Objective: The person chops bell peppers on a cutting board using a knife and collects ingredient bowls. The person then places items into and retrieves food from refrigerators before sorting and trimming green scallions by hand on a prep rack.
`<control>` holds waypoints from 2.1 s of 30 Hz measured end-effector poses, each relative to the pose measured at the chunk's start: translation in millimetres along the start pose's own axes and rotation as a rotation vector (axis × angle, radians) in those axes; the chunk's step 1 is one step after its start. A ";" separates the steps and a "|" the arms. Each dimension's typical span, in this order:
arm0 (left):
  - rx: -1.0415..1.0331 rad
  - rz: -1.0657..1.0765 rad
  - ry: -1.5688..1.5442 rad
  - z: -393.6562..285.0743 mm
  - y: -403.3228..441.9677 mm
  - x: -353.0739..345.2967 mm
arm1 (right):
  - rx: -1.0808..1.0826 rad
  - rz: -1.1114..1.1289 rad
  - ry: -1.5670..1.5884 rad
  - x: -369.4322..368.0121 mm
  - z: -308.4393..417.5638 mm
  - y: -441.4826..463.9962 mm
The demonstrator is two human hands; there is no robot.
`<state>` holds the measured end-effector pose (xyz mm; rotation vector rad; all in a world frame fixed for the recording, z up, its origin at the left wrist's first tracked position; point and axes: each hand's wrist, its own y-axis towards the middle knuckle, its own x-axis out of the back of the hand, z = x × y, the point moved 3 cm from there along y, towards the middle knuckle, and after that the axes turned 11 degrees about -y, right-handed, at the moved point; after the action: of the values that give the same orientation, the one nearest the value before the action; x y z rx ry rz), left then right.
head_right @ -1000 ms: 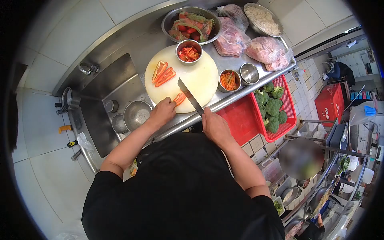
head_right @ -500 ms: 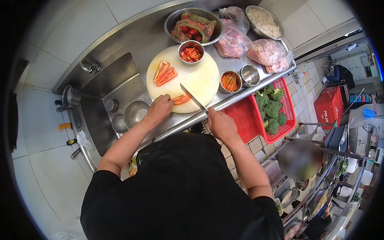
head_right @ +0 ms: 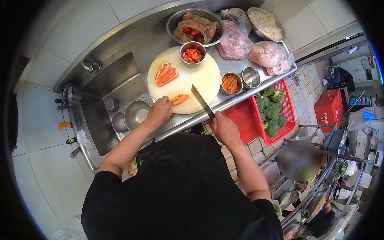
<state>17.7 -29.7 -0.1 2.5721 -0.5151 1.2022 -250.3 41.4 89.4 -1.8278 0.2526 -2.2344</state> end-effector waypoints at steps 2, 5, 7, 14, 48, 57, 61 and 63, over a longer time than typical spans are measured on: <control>-0.001 0.000 -0.026 -7.0 2.1 -3.7 | 0.003 -0.040 0.056 -1.5 9.6 1.4; -0.004 0.029 -0.026 -10.6 1.0 -6.7 | 0.031 -0.078 0.133 2.7 32.0 5.4; -0.024 0.024 -0.015 -9.7 1.0 -10.1 | 0.040 -0.065 0.145 1.7 39.3 8.6; 0.012 0.055 -0.034 -8.2 -1.8 -4.2 | 0.015 0.070 0.026 -26.2 26.7 16.0; 0.054 -0.014 -0.124 -1.8 7.9 -5.2 | 0.049 0.042 0.071 -31.8 28.1 16.9; 0.004 -0.019 -0.098 -0.3 7.5 -3.3 | 0.148 -0.070 0.072 -1.4 47.8 4.6; -0.002 -0.009 -0.127 -0.4 7.0 -3.9 | 0.138 0.028 0.014 -27.9 39.4 13.8; 0.000 -0.015 -0.150 0.1 8.5 -1.9 | 0.113 0.014 0.004 -27.3 34.5 15.6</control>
<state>13.0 -37.0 -1.0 2.6753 -0.5250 1.0088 -210.2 35.2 66.3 -1.7582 0.1366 -2.1956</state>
